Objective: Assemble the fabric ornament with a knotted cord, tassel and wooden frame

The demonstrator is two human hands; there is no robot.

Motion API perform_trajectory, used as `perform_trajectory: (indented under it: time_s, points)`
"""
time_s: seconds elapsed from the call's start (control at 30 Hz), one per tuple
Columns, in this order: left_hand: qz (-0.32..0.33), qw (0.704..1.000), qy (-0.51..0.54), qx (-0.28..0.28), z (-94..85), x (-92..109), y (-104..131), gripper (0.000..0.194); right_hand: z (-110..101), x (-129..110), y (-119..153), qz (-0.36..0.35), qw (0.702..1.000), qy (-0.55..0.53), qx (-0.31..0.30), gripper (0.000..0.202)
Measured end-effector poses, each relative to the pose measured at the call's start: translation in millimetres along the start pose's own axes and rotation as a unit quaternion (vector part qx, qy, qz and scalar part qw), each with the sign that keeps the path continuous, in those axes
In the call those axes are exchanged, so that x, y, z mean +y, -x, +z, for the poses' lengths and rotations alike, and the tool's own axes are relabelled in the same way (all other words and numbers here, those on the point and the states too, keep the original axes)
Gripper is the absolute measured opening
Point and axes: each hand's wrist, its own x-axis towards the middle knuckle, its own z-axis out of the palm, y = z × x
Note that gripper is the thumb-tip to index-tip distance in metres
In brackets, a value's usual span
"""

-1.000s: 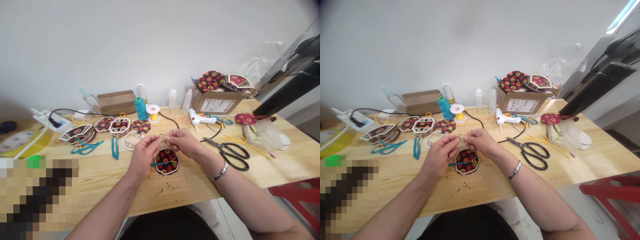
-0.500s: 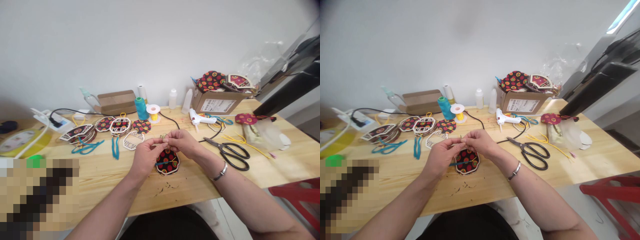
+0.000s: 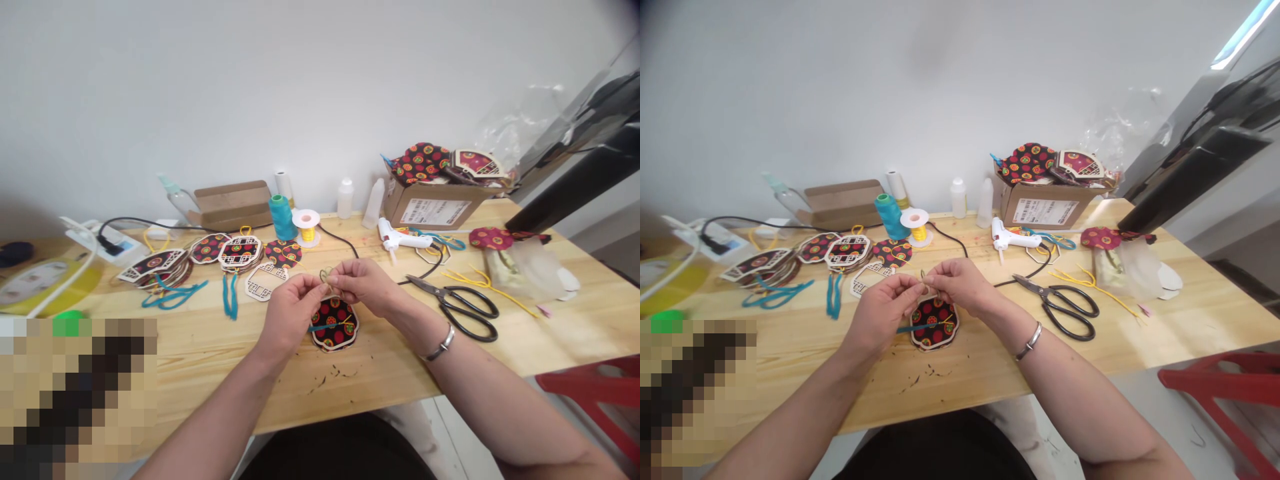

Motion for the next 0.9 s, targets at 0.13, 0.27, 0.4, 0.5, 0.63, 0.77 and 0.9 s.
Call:
perform_trajectory:
  time_s: [0.13, 0.27, 0.4, 0.5, 0.63, 0.77, 0.9]
  points:
    - [-0.041, 0.995, 0.09, -0.005, 1.6, 1.6, -1.5, 0.027, 0.4, -0.7, 0.5, -0.005, 1.0, 0.011, 0.0, 0.025]
    - [-0.085, 0.992, 0.092, -0.014, 1.1, 2.9, -1.6, 0.03, 1.6, -2.6, 1.2, -0.006, 0.999, 0.039, 0.014, 0.023]
    - [-0.085, 0.994, 0.073, -0.011, -0.5, 1.0, -1.7, 0.022, 2.5, -4.6, 1.5, -0.022, 0.996, 0.082, 0.03, 0.02]
    - [-0.08, 0.994, 0.074, -0.012, -0.8, 0.3, -2.1, 0.019, 2.3, -5.2, 2.0, -0.03, 0.995, 0.089, 0.028, 0.019]
    - [-0.077, 0.993, 0.081, -0.029, -0.6, 1.7, -1.4, 0.018, 1.4, -5.1, 2.6, -0.027, 0.998, 0.062, 0.016, 0.019]
    - [-0.067, 0.993, 0.087, -0.033, -0.7, 3.3, 0.4, 0.018, 1.4, -5.6, 2.8, -0.028, 0.999, 0.035, 0.002, 0.022]
    - [-0.064, 0.993, 0.094, -0.033, -0.6, 3.1, 0.8, 0.018, 2.4, -6.9, 3.6, -0.024, 1.0, 0.01, -0.008, 0.023]
